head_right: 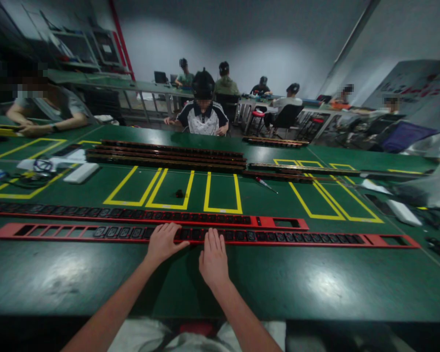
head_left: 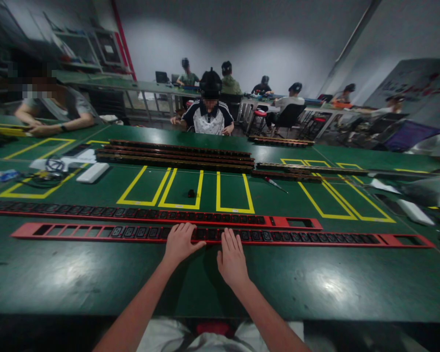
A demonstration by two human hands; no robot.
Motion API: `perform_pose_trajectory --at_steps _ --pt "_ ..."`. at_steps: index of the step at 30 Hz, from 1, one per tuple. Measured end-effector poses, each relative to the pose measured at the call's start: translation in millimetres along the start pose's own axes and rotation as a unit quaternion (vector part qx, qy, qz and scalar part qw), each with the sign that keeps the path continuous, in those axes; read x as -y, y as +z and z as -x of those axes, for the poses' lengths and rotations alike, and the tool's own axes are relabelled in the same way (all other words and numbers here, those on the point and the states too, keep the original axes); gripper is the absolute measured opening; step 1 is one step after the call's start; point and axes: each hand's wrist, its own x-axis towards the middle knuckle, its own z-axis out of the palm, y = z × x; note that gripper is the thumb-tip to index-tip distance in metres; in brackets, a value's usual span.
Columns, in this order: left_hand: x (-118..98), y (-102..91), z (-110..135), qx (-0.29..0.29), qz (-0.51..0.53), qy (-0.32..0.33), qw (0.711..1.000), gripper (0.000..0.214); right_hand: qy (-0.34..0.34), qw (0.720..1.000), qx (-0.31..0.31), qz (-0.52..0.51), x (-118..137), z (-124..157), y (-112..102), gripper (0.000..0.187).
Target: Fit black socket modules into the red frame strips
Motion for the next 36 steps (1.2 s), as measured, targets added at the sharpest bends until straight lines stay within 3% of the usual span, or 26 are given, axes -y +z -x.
perform_pose_trajectory --at_steps 12,36 --pt "0.3 1.2 0.3 -0.003 -0.003 -0.003 1.000 0.042 0.004 1.000 -0.009 -0.011 5.9 4.4 3.1 0.069" --pt "0.0 0.0 0.5 -0.003 0.003 -0.005 1.000 0.044 0.003 1.000 -0.007 -0.019 6.1 2.8 0.6 0.064"
